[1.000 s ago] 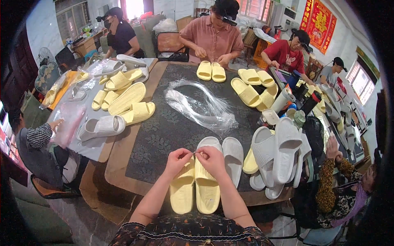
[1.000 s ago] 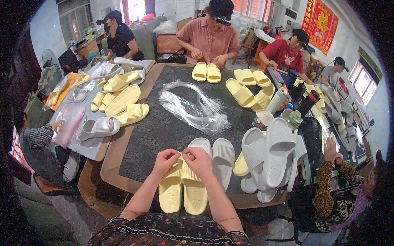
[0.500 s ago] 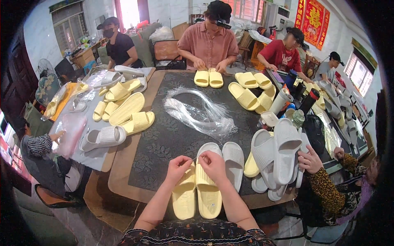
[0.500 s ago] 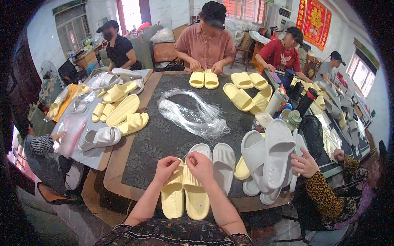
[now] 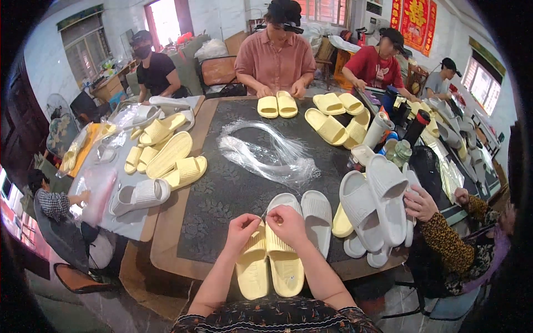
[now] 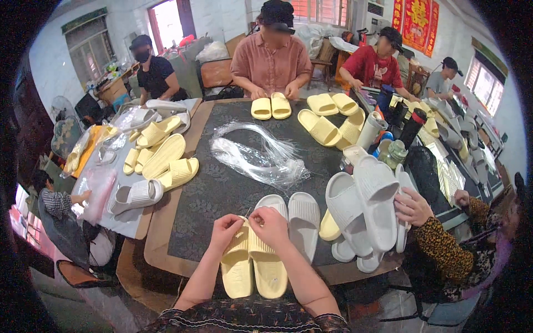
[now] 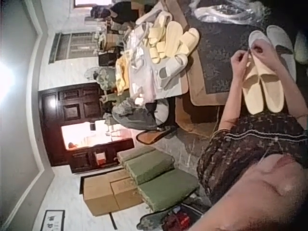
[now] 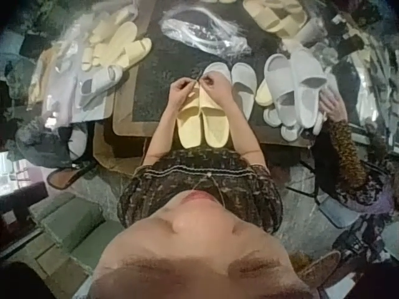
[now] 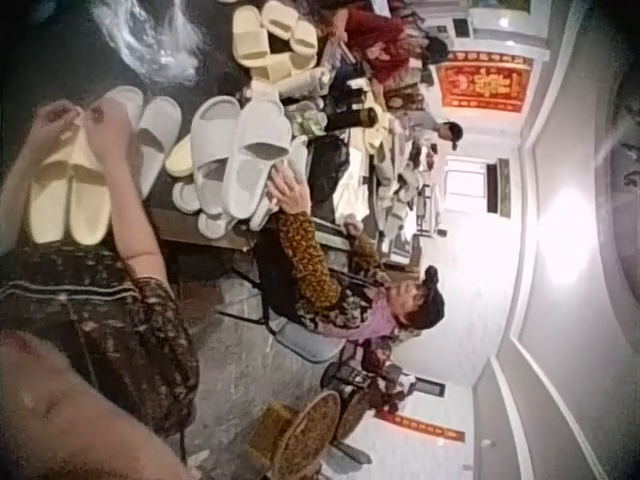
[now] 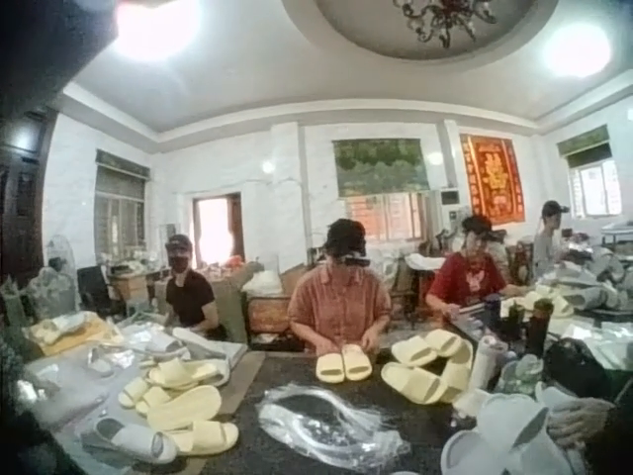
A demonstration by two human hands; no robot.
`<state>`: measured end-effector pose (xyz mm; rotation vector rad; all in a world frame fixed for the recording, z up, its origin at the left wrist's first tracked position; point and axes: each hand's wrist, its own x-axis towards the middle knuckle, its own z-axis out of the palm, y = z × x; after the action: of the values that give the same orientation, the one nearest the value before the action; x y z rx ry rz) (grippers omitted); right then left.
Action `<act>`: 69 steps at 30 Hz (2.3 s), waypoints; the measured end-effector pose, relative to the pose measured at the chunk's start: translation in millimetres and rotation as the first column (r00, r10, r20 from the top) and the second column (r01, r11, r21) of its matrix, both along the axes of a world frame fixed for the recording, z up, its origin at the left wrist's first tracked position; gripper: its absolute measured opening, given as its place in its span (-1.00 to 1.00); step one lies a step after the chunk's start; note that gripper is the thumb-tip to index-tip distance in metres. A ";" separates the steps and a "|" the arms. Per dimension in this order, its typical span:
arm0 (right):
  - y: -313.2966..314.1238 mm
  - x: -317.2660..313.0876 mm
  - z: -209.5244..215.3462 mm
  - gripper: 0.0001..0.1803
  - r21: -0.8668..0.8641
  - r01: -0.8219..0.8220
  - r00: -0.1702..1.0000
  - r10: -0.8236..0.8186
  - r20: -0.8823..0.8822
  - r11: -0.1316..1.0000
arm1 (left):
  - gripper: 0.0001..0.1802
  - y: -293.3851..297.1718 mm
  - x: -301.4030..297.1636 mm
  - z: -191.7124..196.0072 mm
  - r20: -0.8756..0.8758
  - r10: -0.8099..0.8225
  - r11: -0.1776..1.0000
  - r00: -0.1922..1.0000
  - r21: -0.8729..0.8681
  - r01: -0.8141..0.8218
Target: The recorder is inspecting and pairing different colored rubber slippers at a manufacturing work table.
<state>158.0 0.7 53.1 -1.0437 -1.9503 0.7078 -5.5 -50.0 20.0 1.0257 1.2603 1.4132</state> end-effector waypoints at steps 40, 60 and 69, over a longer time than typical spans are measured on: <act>1.5 0.9 -4.2 -0.84 -0.167 0.093 0.992 -0.105 -0.067 0.982 | -0.92 2.1 -2.2 -7.5 -0.042 0.028 0.999 0.999 0.028 -0.027; 0.1 -1.2 -3.5 -0.86 -0.190 0.068 0.994 -0.083 -0.074 0.979 | -0.90 -1.9 -4.6 -2.1 -0.007 0.014 0.999 1.000 0.029 -0.013; -2.0 -3.1 -5.5 -0.83 -0.206 0.072 0.992 -0.091 -0.086 0.976 | -0.89 -0.9 -5.8 -8.9 -0.015 0.027 0.999 1.000 0.040 -0.026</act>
<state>154.9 -1.2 47.6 -1.1834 -1.7705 0.9080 -11.3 -50.9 11.1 1.0526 1.2654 1.4584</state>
